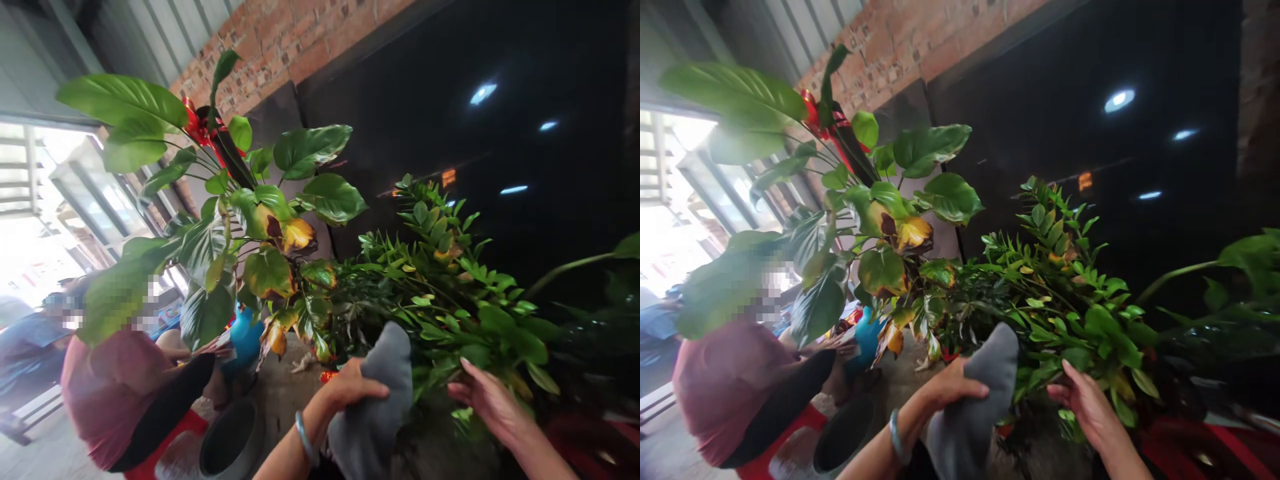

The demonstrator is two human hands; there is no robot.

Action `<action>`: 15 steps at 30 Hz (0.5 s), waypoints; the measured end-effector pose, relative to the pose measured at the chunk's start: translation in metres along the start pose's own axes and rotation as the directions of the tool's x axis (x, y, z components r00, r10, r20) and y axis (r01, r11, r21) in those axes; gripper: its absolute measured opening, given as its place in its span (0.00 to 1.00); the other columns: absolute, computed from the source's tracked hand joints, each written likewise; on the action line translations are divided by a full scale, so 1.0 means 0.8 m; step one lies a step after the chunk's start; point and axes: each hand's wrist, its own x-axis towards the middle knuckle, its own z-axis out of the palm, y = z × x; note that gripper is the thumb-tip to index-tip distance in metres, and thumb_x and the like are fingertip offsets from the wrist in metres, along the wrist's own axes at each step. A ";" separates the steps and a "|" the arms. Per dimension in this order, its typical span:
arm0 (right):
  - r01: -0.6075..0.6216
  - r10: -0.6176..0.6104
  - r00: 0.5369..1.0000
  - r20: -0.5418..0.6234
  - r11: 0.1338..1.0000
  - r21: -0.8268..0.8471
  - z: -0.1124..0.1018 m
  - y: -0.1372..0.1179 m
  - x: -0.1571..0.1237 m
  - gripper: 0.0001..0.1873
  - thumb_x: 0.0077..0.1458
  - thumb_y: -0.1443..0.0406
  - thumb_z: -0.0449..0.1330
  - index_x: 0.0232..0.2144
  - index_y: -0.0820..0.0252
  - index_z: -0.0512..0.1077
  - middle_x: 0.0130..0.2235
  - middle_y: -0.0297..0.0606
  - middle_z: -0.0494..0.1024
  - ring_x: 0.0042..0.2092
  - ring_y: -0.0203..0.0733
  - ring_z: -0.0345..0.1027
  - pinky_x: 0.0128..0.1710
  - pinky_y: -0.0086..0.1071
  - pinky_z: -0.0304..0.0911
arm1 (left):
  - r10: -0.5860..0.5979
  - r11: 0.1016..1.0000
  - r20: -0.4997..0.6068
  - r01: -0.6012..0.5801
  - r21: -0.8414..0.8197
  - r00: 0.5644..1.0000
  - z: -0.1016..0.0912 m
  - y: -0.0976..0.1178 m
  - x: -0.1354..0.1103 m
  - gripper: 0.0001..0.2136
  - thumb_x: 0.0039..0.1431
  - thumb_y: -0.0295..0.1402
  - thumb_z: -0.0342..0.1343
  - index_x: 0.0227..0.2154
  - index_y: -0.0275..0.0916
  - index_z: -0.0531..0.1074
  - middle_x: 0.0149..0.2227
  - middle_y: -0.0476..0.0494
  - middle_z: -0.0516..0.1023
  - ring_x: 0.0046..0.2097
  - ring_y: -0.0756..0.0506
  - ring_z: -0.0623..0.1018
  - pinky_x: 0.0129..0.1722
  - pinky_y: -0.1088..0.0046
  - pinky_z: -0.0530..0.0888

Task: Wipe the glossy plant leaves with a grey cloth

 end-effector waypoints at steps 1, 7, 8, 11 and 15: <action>0.002 -0.002 1.000 -0.002 1.000 -0.006 -0.003 0.000 0.001 0.22 0.19 0.60 0.79 0.15 0.56 0.70 0.15 0.28 0.75 0.17 0.42 0.72 0.19 0.30 0.70 | -0.024 0.998 0.057 0.021 0.054 0.998 -0.006 -0.002 -0.013 0.10 0.30 0.30 0.67 0.23 0.41 0.80 0.24 0.51 0.79 0.28 0.45 0.75 0.31 0.69 0.70; 0.005 -0.007 1.000 0.021 0.998 0.060 -0.009 -0.002 0.009 0.22 0.18 0.60 0.79 0.17 0.55 0.73 0.17 0.31 0.77 0.19 0.45 0.73 0.22 0.35 0.74 | 0.235 0.968 -0.112 -0.243 -0.066 0.966 -0.035 0.085 -0.036 0.16 0.31 0.36 0.69 0.29 0.37 0.80 0.26 0.47 0.80 0.28 0.45 0.76 0.31 0.71 0.72; 0.008 -0.010 1.000 0.027 0.998 0.069 -0.007 -0.002 0.009 0.21 0.19 0.60 0.79 0.17 0.55 0.73 0.17 0.31 0.78 0.19 0.45 0.73 0.23 0.36 0.74 | 0.279 0.947 -0.199 -0.303 -0.102 0.939 -0.034 0.093 -0.028 0.18 0.32 0.38 0.69 0.30 0.37 0.79 0.27 0.46 0.80 0.29 0.45 0.76 0.32 0.70 0.72; 0.014 -0.015 1.000 0.013 0.998 0.063 -0.003 0.002 0.008 0.19 0.22 0.61 0.78 0.17 0.55 0.72 0.17 0.30 0.77 0.19 0.44 0.73 0.23 0.35 0.73 | 0.304 0.940 -0.351 -0.338 -0.037 0.885 -0.021 0.075 -0.002 0.16 0.33 0.38 0.68 0.29 0.37 0.77 0.26 0.48 0.78 0.30 0.45 0.75 0.33 0.70 0.72; 0.000 0.000 1.000 -0.021 1.000 -0.021 -0.008 0.002 0.003 0.17 0.27 0.63 0.76 0.18 0.56 0.71 0.16 0.31 0.76 0.17 0.43 0.72 0.19 0.33 0.71 | 0.079 0.964 -0.053 -0.063 0.257 0.995 -0.015 0.006 -0.019 0.09 0.33 0.28 0.65 0.23 0.39 0.76 0.23 0.53 0.76 0.30 0.45 0.74 0.32 0.71 0.69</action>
